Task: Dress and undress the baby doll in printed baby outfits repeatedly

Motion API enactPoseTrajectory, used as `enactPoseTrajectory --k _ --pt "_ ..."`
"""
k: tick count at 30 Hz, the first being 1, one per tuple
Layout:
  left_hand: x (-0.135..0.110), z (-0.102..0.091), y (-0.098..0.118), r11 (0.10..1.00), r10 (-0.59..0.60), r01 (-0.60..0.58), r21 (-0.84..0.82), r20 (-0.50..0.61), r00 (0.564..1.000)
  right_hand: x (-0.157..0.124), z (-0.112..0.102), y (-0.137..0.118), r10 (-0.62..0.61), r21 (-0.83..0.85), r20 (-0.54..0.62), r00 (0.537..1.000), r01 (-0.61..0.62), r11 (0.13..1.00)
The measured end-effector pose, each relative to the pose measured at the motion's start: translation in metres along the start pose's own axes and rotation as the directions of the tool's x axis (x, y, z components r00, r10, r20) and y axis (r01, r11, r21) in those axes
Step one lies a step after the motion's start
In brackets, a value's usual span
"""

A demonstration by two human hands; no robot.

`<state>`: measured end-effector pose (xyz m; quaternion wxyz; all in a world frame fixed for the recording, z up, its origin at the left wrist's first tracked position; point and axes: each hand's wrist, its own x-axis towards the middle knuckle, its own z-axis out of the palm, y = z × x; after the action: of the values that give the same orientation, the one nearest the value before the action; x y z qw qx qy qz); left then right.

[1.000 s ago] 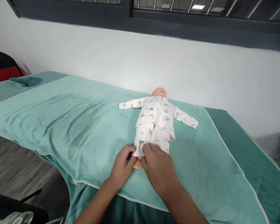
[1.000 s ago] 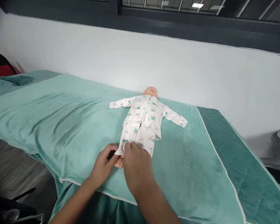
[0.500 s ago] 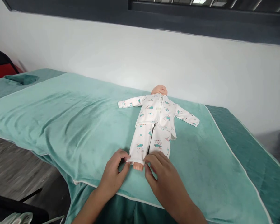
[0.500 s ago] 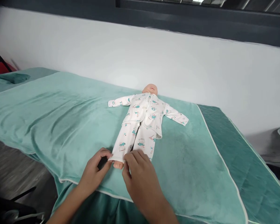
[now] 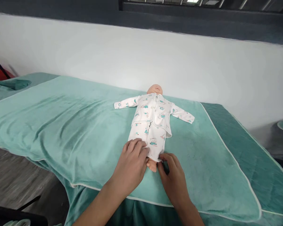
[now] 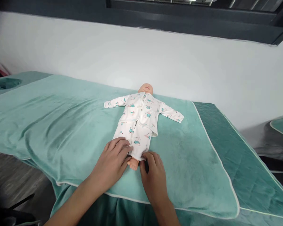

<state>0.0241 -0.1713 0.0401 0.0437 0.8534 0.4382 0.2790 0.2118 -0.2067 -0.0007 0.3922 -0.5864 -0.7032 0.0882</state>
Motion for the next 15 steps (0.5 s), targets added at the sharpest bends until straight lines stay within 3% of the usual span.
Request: enactPoseTrajectory --k 6,11,15 --pt "0.008 0.014 0.005 0.999 -0.034 0.036 0.034 -0.036 0.999 0.011 -0.008 -0.007 -0.124 0.192 -0.069 0.99 0.135 0.972" --pt "0.007 0.019 0.008 0.995 -0.071 0.062 -0.072 -0.137 0.988 0.012 -0.015 -0.008 -0.119 0.187 -0.018 0.993 0.12 0.975" --pt "-0.004 0.013 0.011 0.99 -0.071 0.041 -0.135 -0.231 0.97 0.005 -0.024 -0.006 -0.116 0.139 0.029 0.993 0.111 0.984"
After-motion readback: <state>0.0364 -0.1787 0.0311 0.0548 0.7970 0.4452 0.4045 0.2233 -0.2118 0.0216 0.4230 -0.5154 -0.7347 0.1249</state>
